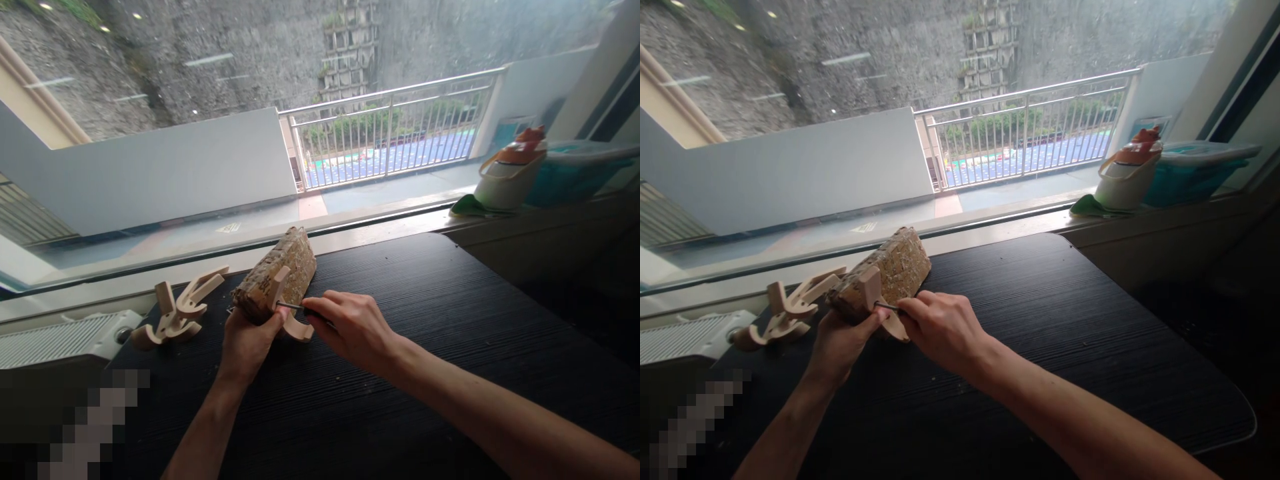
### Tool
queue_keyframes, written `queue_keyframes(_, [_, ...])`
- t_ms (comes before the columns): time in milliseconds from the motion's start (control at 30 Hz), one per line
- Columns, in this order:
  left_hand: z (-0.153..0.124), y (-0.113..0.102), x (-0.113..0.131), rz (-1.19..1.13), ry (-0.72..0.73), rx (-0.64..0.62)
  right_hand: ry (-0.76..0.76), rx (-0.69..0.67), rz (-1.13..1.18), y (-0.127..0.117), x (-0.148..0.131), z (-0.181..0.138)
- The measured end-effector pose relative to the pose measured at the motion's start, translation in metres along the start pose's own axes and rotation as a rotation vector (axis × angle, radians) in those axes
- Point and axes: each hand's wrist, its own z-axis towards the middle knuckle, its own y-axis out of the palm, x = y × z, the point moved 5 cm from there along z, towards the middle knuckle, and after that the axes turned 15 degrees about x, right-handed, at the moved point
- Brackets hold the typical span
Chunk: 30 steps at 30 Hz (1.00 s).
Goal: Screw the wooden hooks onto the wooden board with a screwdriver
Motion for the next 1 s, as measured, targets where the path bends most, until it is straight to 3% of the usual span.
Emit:
queue_keyframes(100, [0.0, -0.003, 0.005, 0.036, 0.017, 0.026, 0.517, -0.063, 0.351, 0.012, 0.018, -0.004])
queue_keyframes(167, [0.0, -0.003, 0.005, 0.032, 0.027, 0.027, 0.801, -0.244, 0.555, 0.022, 0.025, -0.009])
queue_keyframes(200, [-0.001, -0.002, 0.004, 0.014, 0.026, 0.02, 0.869, -0.35, 0.627, 0.024, 0.025, -0.01])
queue_keyframes(267, [-0.002, 0.001, 0.001, -0.06, -0.003, -0.007, 0.863, -0.506, 0.701, 0.023, 0.023, -0.009])
queue_keyframes(333, [-0.003, 0.005, -0.003, -0.16, -0.067, -0.046, 0.761, -0.542, 0.703, 0.017, 0.021, -0.004])
queue_keyframes(433, [-0.004, 0.009, -0.006, -0.287, -0.162, -0.091, 0.669, -0.462, 0.585, 0.008, 0.022, 0.0])
queue_keyframes(567, [0.002, 0.003, -0.007, -0.41, -0.272, -0.022, 0.633, -0.398, 0.39, 0.0, 0.035, 0.002])
queue_keyframes(633, [0.004, 0.001, -0.011, -0.489, -0.396, -0.017, 0.66, -0.295, 0.397, -0.005, 0.045, 0.006])
queue_keyframes(767, [-0.006, 0.011, -0.013, -0.632, -0.621, -0.203, 0.612, -0.116, 0.509, -0.012, 0.045, 0.013])
queue_keyframes(900, [-0.019, 0.02, -0.007, -0.714, -0.709, -0.393, 0.59, -0.191, 0.662, 0.0, 0.023, 0.002])
queue_keyframes(1000, [-0.023, 0.022, -0.004, -0.802, -0.776, -0.474, 0.596, -0.23, 0.656, 0.008, 0.016, -0.006])
